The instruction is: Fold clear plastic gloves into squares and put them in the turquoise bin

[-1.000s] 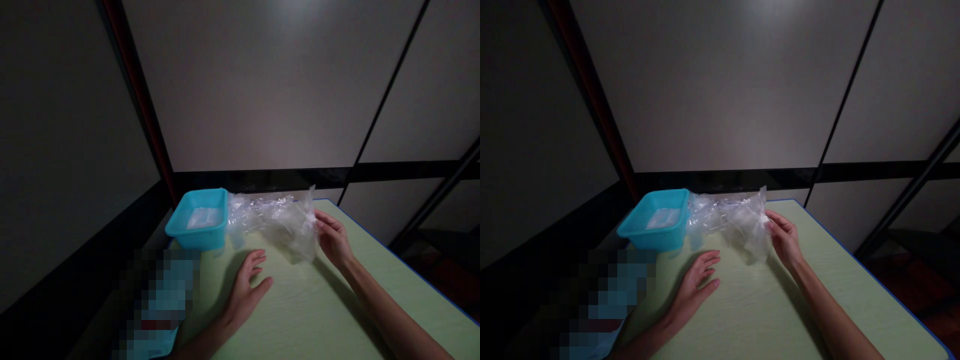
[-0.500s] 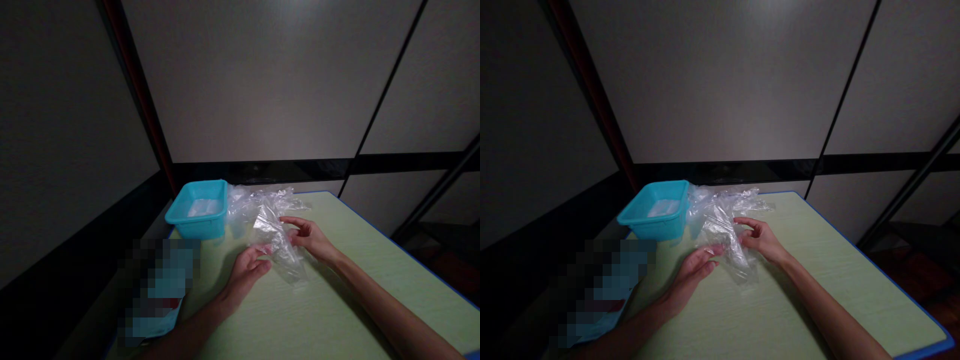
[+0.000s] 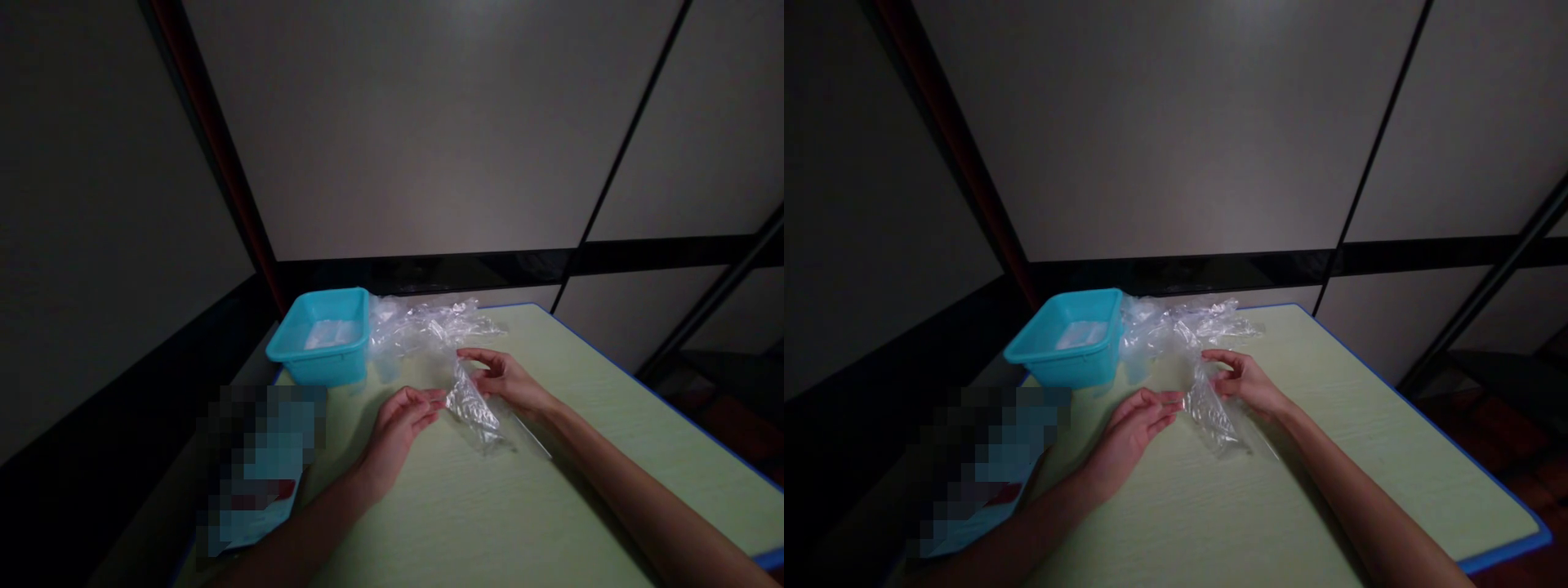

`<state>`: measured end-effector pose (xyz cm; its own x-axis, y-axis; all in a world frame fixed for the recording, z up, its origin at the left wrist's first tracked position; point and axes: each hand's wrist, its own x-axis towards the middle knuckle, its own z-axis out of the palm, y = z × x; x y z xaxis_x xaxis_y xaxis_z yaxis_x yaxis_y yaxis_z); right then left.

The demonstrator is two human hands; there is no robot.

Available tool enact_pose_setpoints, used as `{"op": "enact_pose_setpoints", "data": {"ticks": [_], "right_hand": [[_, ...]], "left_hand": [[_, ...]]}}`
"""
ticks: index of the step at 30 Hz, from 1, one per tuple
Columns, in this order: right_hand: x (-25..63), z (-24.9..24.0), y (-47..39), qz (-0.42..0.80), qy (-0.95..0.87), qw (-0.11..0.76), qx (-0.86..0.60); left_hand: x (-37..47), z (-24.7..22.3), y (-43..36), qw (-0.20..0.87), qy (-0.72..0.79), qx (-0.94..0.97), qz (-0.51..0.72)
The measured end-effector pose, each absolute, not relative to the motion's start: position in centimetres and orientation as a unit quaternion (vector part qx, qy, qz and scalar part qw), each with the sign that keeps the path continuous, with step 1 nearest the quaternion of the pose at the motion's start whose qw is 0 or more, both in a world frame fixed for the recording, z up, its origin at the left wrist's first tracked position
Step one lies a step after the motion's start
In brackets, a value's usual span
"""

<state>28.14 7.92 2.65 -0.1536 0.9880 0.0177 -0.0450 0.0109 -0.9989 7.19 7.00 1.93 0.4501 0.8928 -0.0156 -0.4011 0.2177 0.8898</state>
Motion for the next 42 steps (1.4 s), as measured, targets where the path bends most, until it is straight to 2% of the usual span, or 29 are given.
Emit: {"op": "enact_pose_setpoints", "data": {"ticks": [7,14,19,23,28,36,42], "right_hand": [[27.8,2.9,7.6,0.554,-0.530,0.471,-0.437],[28.6,3.3,7.6,0.581,-0.512,0.470,-0.423],[29.7,3.4,7.8,0.583,-0.523,0.466,-0.412],[30.6,3.4,7.8,0.597,-0.505,0.459,-0.423],[30.7,3.0,7.9,0.643,-0.459,0.455,-0.412],[29.5,2.5,7.7,0.704,-0.427,0.413,-0.390],[29.1,2.7,7.7,0.690,-0.420,0.475,-0.348]], "left_hand": [[6.9,1.9,6.8,0.750,0.216,0.521,0.346],[6.6,1.8,7.4,0.809,0.200,0.368,0.413],[6.9,1.5,7.9,0.763,0.290,0.294,0.497],[7.1,1.5,7.8,0.705,0.343,0.329,0.527],[7.0,1.8,7.2,0.659,0.369,0.422,0.502],[6.9,1.7,7.1,0.669,0.346,0.483,0.446],[6.8,1.6,7.1,0.675,0.348,0.476,0.443]]}}
